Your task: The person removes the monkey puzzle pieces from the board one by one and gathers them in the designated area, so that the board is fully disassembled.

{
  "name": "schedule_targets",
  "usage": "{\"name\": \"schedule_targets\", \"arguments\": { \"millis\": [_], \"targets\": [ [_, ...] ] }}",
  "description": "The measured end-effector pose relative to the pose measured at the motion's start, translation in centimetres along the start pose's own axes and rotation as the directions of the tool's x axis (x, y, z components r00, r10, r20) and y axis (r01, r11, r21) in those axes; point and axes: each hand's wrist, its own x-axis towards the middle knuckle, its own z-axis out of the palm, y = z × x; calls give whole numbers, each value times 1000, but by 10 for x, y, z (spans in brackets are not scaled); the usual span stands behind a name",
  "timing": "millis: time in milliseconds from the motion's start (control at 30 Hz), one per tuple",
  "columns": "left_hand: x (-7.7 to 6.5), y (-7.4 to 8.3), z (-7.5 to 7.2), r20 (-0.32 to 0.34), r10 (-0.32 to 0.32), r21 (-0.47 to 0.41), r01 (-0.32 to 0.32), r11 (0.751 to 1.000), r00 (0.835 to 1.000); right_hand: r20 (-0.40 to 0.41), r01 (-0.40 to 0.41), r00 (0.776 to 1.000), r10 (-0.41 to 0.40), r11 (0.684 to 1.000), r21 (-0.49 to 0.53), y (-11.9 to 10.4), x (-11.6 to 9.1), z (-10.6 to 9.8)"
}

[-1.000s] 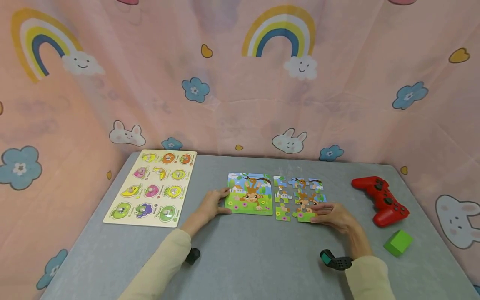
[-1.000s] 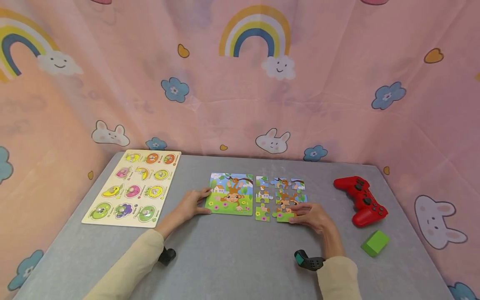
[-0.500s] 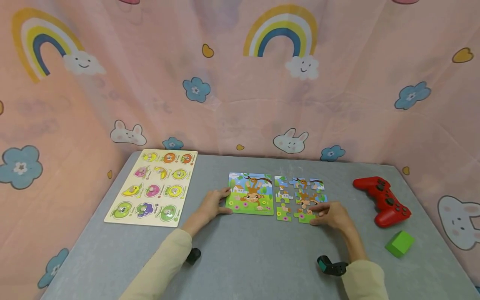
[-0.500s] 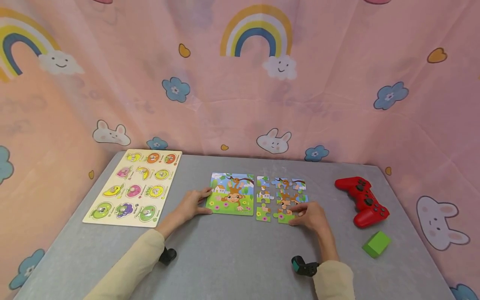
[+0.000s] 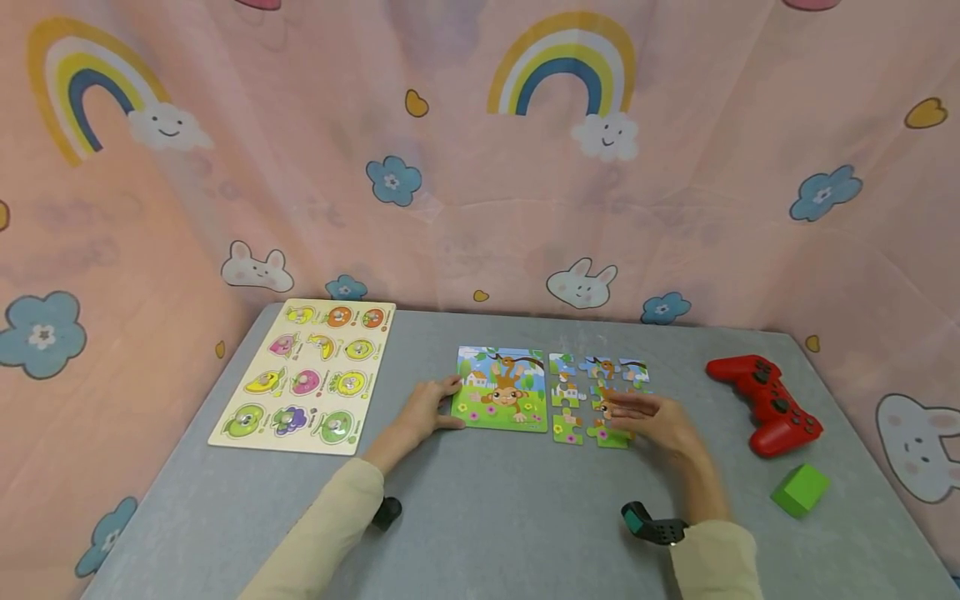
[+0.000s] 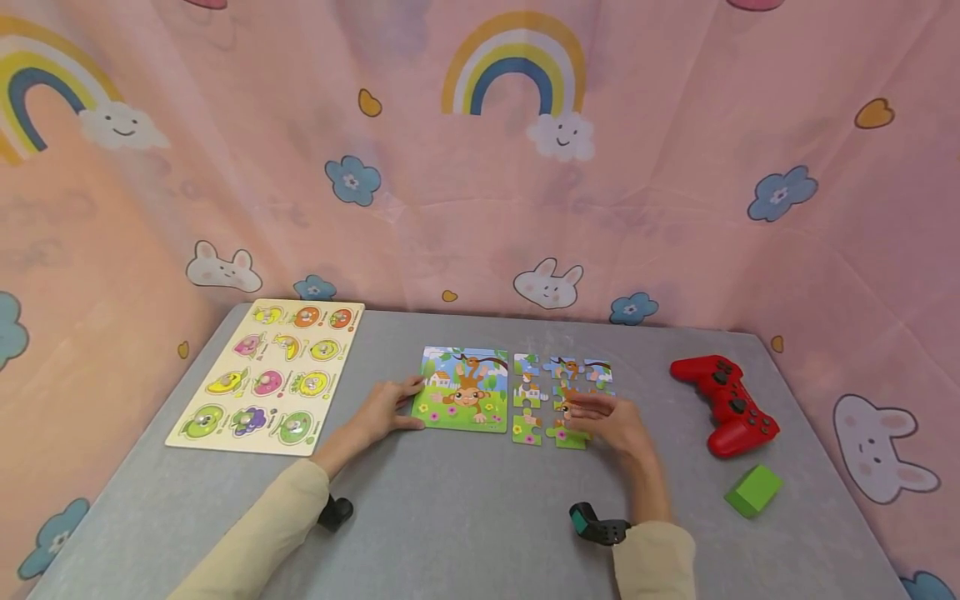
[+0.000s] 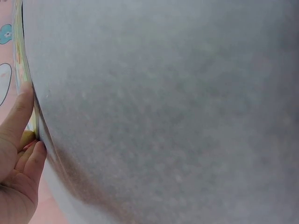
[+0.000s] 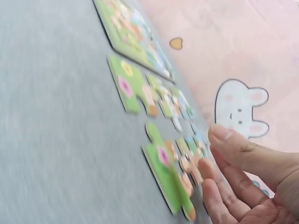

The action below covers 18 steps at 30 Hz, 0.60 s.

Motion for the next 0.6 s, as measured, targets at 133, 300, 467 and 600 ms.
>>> {"name": "schedule_targets", "arguments": {
  "millis": [133,300,467,600],
  "targets": [
    [0,0,0,-6,-11,-3,11,1000,1000,10,6,1000,-7,998,68,-4,3,11],
    [-1,0,0,0,-7,-2,7,1000,1000,45,58,997,-64,990,125,-8,10,29],
    [-2,-1,0,-2,12,3,-12,1000,1000,66,119,990,-127,986,120,-13,18,51],
    [0,-1,1,-10,1,-12,-2,1000,1000,76,154,984,-161,983,97,-18,24,67]
  ]
}}
